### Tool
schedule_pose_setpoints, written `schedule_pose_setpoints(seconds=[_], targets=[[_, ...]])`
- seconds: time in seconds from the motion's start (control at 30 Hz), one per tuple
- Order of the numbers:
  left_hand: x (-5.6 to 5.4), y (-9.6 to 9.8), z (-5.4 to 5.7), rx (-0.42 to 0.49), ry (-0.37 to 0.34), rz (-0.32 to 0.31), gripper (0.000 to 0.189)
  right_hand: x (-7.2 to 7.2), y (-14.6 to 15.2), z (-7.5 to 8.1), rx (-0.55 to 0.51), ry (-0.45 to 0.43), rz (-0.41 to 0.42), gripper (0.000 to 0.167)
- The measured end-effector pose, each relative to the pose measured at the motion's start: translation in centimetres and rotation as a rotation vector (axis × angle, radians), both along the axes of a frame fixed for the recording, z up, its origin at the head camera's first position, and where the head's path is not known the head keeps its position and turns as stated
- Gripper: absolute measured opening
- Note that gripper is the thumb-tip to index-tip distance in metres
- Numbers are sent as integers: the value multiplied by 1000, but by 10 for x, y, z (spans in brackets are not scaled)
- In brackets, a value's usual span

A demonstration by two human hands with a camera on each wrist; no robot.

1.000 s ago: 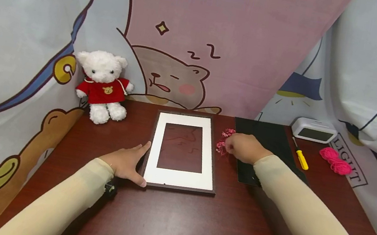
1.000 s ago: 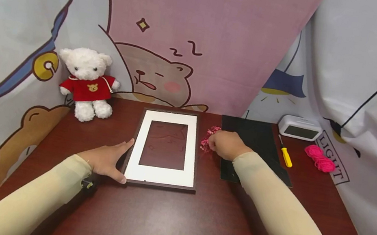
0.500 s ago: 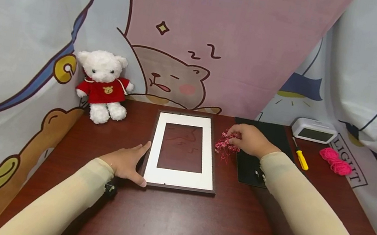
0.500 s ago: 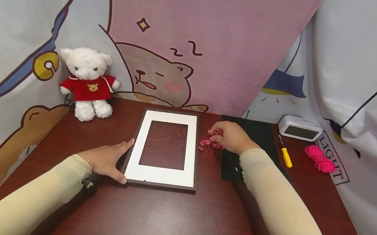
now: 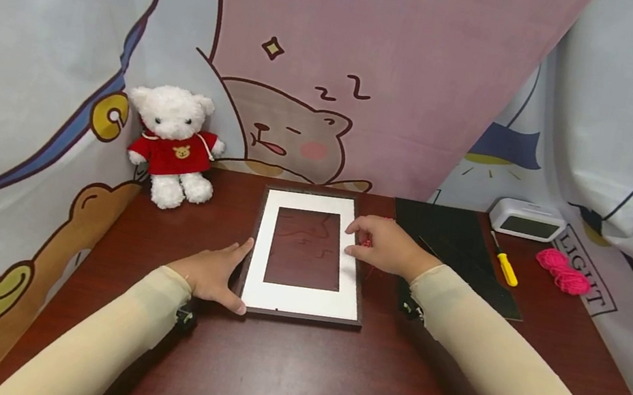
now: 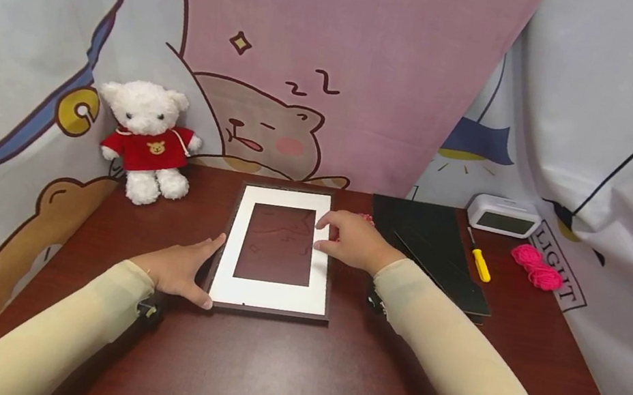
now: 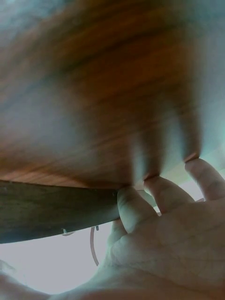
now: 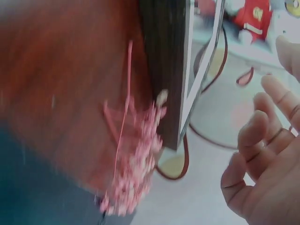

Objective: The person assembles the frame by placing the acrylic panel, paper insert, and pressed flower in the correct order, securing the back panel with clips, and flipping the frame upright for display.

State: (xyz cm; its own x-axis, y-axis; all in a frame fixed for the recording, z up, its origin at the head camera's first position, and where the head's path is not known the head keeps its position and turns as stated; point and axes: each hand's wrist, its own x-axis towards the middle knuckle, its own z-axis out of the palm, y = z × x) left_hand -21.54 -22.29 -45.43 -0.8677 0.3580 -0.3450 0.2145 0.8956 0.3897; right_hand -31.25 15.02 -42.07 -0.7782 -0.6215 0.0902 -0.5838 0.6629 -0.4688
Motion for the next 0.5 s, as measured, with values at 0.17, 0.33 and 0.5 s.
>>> schedule_pose_setpoints(seconds=[0.17,0.33,0.5], targets=[[0,0,-1,-7,-3,2,146,19,-16,-3,-6,-103,54,40],[1,0,0,-10,2,3,146,42,-30,-7,17,-178,164,48],[1,0,0,-7,5,-1,146,62,-44,-15,106,-141,251,56]])
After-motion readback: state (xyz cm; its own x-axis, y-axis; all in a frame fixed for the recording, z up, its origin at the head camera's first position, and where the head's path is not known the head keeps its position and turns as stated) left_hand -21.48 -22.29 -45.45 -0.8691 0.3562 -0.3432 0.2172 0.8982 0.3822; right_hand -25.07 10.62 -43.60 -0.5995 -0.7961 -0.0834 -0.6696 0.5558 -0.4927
